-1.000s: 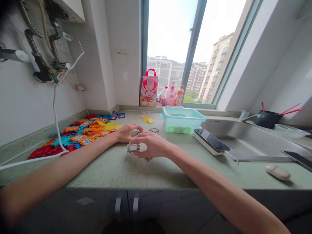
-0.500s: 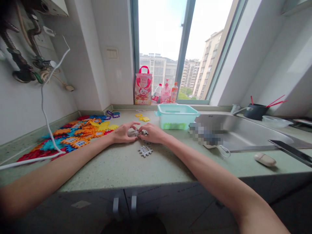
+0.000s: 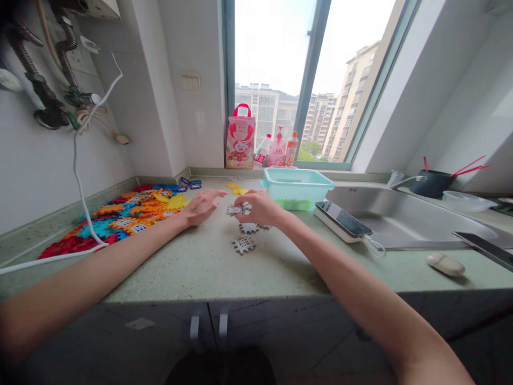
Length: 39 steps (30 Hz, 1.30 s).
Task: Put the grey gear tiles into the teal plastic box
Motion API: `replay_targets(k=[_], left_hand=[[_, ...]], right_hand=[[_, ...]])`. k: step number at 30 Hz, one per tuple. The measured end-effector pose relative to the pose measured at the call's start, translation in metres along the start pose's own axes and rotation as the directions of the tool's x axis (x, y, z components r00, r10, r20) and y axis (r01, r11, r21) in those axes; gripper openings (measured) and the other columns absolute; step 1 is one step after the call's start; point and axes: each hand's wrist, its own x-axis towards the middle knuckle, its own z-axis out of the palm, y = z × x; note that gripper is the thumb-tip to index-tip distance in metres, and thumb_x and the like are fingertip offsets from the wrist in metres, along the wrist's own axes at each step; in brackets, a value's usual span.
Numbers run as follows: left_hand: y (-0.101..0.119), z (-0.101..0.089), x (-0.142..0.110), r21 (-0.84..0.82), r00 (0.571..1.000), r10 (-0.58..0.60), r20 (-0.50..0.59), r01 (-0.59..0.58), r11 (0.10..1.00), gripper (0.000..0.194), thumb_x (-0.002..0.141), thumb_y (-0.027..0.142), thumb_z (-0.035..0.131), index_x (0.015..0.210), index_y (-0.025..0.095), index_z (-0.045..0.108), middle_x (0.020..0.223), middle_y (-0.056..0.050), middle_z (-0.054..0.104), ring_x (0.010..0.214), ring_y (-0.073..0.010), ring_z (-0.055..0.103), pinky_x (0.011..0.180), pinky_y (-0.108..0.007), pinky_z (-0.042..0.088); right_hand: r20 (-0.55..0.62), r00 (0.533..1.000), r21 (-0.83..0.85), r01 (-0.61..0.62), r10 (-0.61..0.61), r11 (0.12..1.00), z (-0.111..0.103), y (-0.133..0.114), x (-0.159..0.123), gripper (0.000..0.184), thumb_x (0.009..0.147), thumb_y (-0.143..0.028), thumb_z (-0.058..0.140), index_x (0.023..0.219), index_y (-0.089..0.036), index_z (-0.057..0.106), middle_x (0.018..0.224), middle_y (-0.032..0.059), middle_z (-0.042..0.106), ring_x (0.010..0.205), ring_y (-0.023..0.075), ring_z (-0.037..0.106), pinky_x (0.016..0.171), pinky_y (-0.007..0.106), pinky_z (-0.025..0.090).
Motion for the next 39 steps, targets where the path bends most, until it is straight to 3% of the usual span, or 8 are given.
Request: replay_targets(k=[3,6,13,18,21,25,32,39], left_hand=[[-0.004,0.002,0.000,0.005,1.000,-0.011,0.019,0.010,1.000,0.053,0.103,0.036,0.036,0.146,0.019,0.062,0.143,-0.011,0.069,0.136,-0.0311,0.059,0.116,-0.052,0.044],[-0.006,0.004,0.001,0.018,0.998,-0.028,0.052,0.027,0.999,0.053,0.104,0.037,0.034,0.143,0.016,0.064,0.143,-0.013,0.069,0.136,-0.0306,0.059,0.117,-0.051,0.043],[-0.006,0.003,0.001,0.003,0.997,0.031,0.070,-0.031,1.000,0.048,0.107,0.037,0.033,0.127,0.021,0.074,0.134,-0.010,0.074,0.133,-0.0288,0.061,0.115,-0.050,0.043],[-0.005,0.002,0.000,-0.044,0.994,0.099,0.037,-0.097,0.994,0.047,0.107,0.036,0.034,0.117,0.020,0.077,0.126,-0.009,0.078,0.126,-0.0278,0.065,0.114,-0.048,0.043],[-0.006,0.003,0.001,-0.057,0.993,0.114,0.036,-0.112,0.992,0.047,0.107,0.037,0.034,0.115,0.020,0.077,0.124,-0.009,0.078,0.124,-0.0278,0.065,0.114,-0.048,0.043],[-0.009,0.004,0.002,-0.053,0.992,0.123,0.030,-0.121,0.991,0.048,0.108,0.038,0.034,0.115,0.020,0.078,0.122,-0.009,0.079,0.123,-0.0281,0.066,0.113,-0.047,0.045],[-0.008,0.003,0.004,-0.053,0.991,0.125,0.048,-0.122,0.991,0.049,0.109,0.041,0.034,0.114,0.019,0.078,0.122,-0.009,0.079,0.121,-0.0279,0.067,0.112,-0.045,0.046],[-0.010,0.004,0.005,-0.033,0.991,0.110,0.073,-0.108,0.994,0.051,0.110,0.043,0.033,0.114,0.020,0.078,0.122,-0.010,0.079,0.121,-0.0287,0.067,0.111,-0.047,0.047]], right_hand=[[0.151,0.988,0.187,-0.033,0.004,0.982,-0.027,-0.010,-0.013,0.025,0.085,-0.031,0.080,0.109,-0.024,0.081,0.109,0.0031,0.081,0.100,0.0221,0.073,0.096,0.034,0.052],[0.304,0.952,0.252,-0.052,-0.028,0.966,-0.042,-0.021,-0.024,0.027,0.084,-0.030,0.080,0.111,-0.025,0.082,0.107,0.0020,0.079,0.099,0.0212,0.071,0.097,0.034,0.052],[0.444,0.890,0.203,0.012,-0.103,0.979,-0.032,-0.030,-0.027,0.027,0.081,-0.020,0.083,0.108,-0.023,0.080,0.105,0.0035,0.078,0.108,0.0244,0.067,0.101,0.036,0.049],[0.478,0.874,0.154,0.015,-0.088,0.988,-0.030,-0.036,-0.029,0.041,0.077,-0.023,0.088,0.117,-0.024,0.078,0.112,0.0047,0.077,0.112,0.0263,0.067,0.098,0.036,0.051],[0.460,0.881,0.144,0.048,-0.110,0.988,-0.024,-0.040,-0.028,0.039,0.078,-0.021,0.087,0.115,-0.024,0.077,0.107,0.0043,0.077,0.106,0.0254,0.067,0.096,0.036,0.052],[0.364,0.922,0.144,0.087,-0.135,0.986,-0.017,-0.036,-0.026,0.038,0.076,-0.017,0.084,0.113,-0.024,0.077,0.106,0.0040,0.077,0.102,0.0240,0.067,0.096,0.036,0.052],[0.193,0.979,0.123,0.047,-0.071,0.991,-0.028,-0.001,-0.024,0.035,0.082,-0.017,0.077,0.116,-0.024,0.075,0.112,0.0046,0.077,0.109,0.0242,0.067,0.102,0.037,0.051],[0.320,0.947,0.131,-0.051,0.006,0.990,-0.021,0.013,-0.026,0.041,0.078,-0.024,0.082,0.119,-0.023,0.077,0.115,0.0054,0.077,0.108,0.0250,0.069,0.098,0.037,0.053]])
